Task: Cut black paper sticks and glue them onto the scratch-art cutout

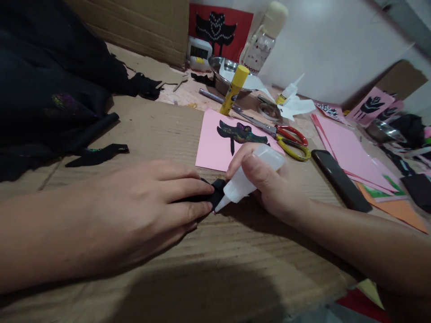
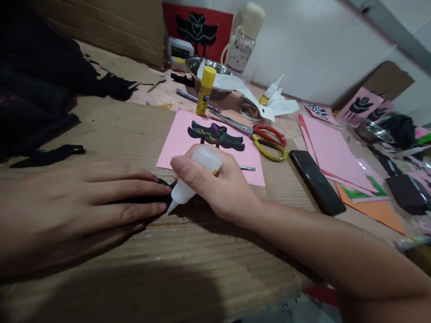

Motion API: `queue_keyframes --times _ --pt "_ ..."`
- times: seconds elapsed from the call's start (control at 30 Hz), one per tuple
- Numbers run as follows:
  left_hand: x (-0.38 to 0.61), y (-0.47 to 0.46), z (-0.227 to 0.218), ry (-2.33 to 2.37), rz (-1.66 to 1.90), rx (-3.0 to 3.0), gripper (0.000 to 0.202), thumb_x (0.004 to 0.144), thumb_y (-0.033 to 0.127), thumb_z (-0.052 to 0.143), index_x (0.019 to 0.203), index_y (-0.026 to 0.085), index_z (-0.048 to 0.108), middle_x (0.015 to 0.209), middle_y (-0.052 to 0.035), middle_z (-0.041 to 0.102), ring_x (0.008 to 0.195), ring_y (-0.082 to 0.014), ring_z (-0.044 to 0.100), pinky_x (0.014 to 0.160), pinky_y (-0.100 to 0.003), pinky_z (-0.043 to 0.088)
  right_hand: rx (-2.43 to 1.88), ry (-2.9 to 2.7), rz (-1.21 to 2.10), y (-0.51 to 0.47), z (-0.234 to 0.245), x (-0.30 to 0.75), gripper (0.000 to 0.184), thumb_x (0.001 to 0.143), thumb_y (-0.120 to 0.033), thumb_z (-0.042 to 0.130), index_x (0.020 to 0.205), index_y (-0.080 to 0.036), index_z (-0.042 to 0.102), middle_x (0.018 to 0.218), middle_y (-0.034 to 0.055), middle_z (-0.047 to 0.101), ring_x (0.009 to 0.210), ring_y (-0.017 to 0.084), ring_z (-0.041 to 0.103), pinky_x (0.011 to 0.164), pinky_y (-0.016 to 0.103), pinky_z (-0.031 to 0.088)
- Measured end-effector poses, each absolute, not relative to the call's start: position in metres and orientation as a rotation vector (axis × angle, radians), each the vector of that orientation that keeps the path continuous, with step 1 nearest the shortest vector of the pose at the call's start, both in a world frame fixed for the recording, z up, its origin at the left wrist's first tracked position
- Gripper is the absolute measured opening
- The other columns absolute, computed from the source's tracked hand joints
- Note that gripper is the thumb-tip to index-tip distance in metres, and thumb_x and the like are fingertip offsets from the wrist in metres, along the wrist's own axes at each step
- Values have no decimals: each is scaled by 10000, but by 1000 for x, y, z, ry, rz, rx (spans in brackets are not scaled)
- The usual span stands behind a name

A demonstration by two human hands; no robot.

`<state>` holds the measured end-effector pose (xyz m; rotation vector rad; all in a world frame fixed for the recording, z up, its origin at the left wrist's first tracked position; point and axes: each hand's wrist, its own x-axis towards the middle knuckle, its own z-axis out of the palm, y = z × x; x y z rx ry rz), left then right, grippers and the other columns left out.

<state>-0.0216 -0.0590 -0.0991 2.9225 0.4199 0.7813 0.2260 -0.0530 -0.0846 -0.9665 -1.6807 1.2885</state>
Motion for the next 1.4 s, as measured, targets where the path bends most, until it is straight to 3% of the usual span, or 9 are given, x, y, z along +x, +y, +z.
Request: queue_keyframes --times 0.5,0.7,0.83,1.07,1.17,1.27,1.4 --pt "-25 -60 -100 383 781 2981 429 1121 142 421 1104 158 850 1197 -111 873 1222 -281 800 1156 -415 630 -967 -1687 1307 -54 -84 225 528 976 -684 783 737 -224 680 651 -42 639 559 120 545 584 250 500" --pt "-27 -59 -101 374 744 3017 428 1114 138 428 1120 178 854 1246 -105 862 1338 -289 747 1213 -442 593 -953 -1704 1312 -54 -85 226 520 987 -671 779 752 -219 676 652 -46 635 559 121 541 576 250 491" --pt "-24 -58 -100 408 731 3006 456 1120 166 409 1102 242 858 1269 -67 861 1296 -272 768 1186 -433 613 -961 -1706 1311 -54 -84 225 519 987 -686 768 767 -225 681 654 -45 636 571 133 570 592 256 515" --pt "-21 -58 -98 367 746 3017 481 1131 152 373 1100 166 853 1169 -109 875 1150 -292 815 1101 -447 666 -883 -1632 1362 -53 -91 232 478 1000 -670 762 843 -218 758 738 -16 689 597 130 584 570 241 491" --pt "-22 -61 -101 451 788 2877 370 1113 208 483 1173 256 845 1200 -69 865 1169 -276 803 1107 -424 659 -860 -1491 1414 -53 -86 234 450 945 -702 805 896 -255 799 744 -22 654 561 126 518 502 239 432" --pt "-20 -66 -107 617 863 2689 246 1048 304 662 1226 336 830 1237 -49 843 1248 -286 766 1105 -423 659 -834 -1377 1457 -52 -72 232 354 834 -584 949 910 -273 798 654 -57 550 533 123 424 510 248 469" --pt "-17 -72 -112 652 878 2668 249 1010 379 734 1236 325 822 1268 -65 827 1291 -308 742 1109 -442 658 -813 -1379 1460 -53 -61 234 352 767 -401 1013 1015 -268 802 658 -58 602 570 129 460 539 249 504"
